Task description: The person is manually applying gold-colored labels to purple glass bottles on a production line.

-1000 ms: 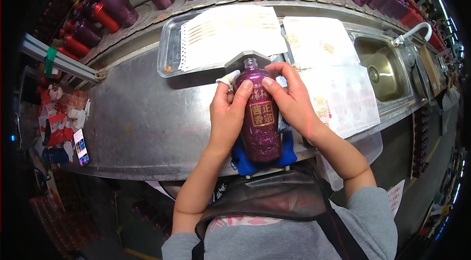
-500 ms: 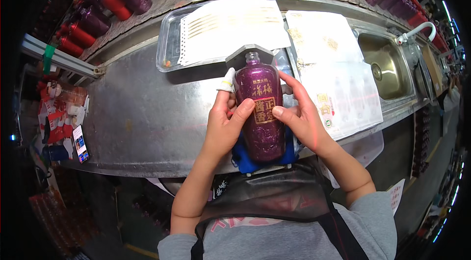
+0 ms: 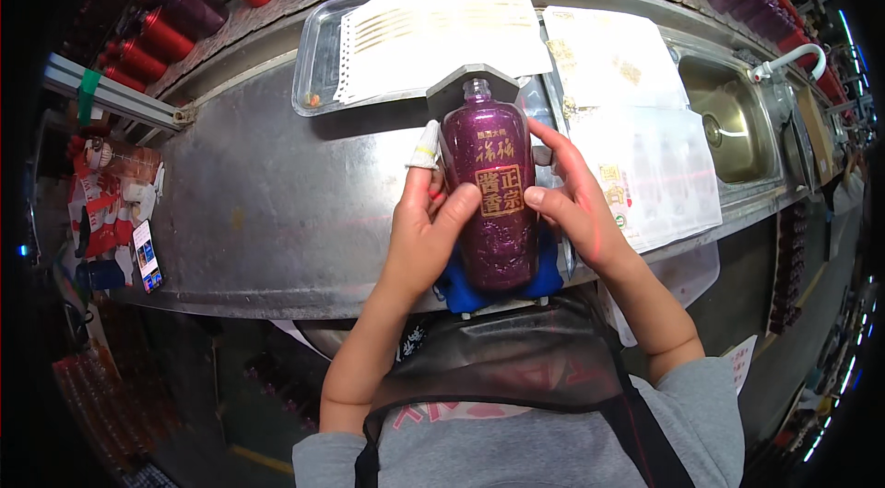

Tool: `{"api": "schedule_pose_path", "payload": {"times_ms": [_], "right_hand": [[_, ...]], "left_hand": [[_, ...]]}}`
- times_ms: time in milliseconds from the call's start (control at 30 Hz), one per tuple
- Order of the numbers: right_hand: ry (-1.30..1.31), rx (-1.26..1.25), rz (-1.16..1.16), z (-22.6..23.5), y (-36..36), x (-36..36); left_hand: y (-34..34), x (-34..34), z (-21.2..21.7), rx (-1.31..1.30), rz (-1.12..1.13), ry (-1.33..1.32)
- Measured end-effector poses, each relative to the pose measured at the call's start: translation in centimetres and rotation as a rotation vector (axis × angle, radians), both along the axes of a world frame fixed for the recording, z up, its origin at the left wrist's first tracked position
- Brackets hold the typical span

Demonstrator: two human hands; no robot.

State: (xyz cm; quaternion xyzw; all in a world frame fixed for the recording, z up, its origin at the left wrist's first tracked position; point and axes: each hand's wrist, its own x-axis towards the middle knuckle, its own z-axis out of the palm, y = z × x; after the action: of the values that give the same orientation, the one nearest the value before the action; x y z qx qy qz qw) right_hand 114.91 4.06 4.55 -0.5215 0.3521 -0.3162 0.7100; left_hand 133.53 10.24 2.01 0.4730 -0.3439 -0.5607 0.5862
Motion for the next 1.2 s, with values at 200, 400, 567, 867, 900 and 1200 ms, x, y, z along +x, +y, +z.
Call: {"api": "schedule_pose_path", "payload": {"times_ms": [200,400,567,867,900,1200], "right_hand": [[0.071,-0.075,0.026,-0.9,0.7,0.0],[0.006,-0.109,-0.08,-1.5,1.3,1.0],[0.078,-0.143,-0.092,-0.6,1.4,1.1],[0.081,-0.117,-0.016,-1.5,0.8,-0.4],[0.091,-0.106,0.013,-1.4,0.6,-0.4],[0.148,-0.166,-0.159,-1.9,0.6,1.3]], "left_hand": [[0.4,-0.9,-0.1,-0.037,0.016,-0.249],[0.1,-1.3,-0.1,-0.045,0.062,-0.204],[0.1,-1.3,0.5,0.015,0.077,-0.087],[0.6,-0.1,0.5,-0.025,-0.063,-0.025],[0.5,-0.2,0.4,-0.024,-0.062,-0.025],[-0.6,-1.0,-0.2,-0.043,0.055,-0.07]]}}
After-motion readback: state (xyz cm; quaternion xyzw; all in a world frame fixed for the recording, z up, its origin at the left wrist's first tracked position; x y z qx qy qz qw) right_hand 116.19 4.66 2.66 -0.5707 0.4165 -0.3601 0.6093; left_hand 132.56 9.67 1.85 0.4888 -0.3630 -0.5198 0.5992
